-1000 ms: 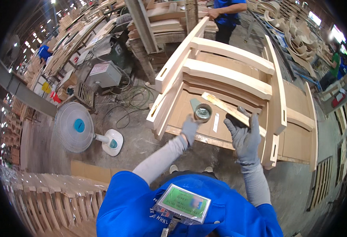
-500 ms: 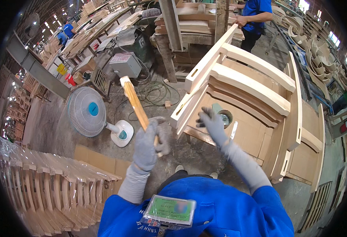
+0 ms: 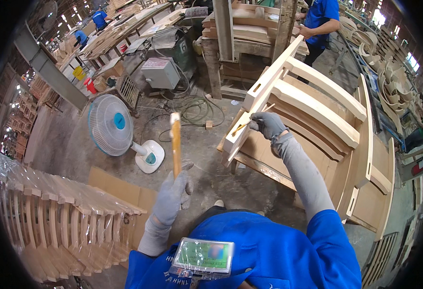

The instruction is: The person applies a clear liquid finish to a wooden chair frame using a brush. They repeatedly dip the brush into a small container and coat the chair's edges and surfaces. The person briefly walks to a nearby table to refill the container before continuing to paint the chair.

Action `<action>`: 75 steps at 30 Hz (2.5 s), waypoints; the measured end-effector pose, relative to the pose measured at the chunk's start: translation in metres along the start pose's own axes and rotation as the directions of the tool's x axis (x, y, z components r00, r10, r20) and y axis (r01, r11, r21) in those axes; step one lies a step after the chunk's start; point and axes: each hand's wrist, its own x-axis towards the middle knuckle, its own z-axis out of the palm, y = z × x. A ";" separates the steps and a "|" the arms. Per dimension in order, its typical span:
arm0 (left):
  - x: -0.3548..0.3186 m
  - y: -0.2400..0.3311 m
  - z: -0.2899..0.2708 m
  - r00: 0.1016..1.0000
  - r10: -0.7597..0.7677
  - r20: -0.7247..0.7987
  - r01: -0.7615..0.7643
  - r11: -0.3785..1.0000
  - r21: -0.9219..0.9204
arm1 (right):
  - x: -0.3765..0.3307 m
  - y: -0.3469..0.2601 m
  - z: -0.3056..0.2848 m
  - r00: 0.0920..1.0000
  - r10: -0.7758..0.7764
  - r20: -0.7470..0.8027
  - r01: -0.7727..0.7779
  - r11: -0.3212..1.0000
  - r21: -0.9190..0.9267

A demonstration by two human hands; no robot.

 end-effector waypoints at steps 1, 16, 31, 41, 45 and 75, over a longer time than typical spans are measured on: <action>0.002 -0.001 0.001 1.000 0.006 0.026 -0.006 1.000 -0.009 | -0.006 -0.002 -0.001 0.993 -0.103 0.057 0.104 0.994 -0.021; 0.043 -0.002 0.101 0.759 0.339 0.556 -0.601 0.694 0.397 | -0.286 -0.036 0.012 0.417 -0.908 0.054 0.766 0.319 -0.558; 0.025 0.044 0.159 0.608 -0.351 0.712 0.002 0.897 0.441 | -0.334 -0.021 -0.019 0.257 -0.957 0.137 0.631 0.059 -0.773; 0.029 0.037 0.149 0.490 -0.436 0.755 0.346 0.892 0.290 | -0.343 -0.028 -0.028 0.340 -0.938 0.075 0.643 0.173 -0.746; 0.028 0.037 0.150 0.473 -0.410 0.780 0.406 0.887 0.221 | -0.342 -0.037 -0.029 0.266 -0.951 0.156 0.627 0.048 -0.777; 0.045 0.022 0.135 0.366 -0.304 0.879 0.159 0.952 0.263 | -0.341 -0.152 -0.019 0.828 -0.452 -0.332 0.361 0.883 -0.300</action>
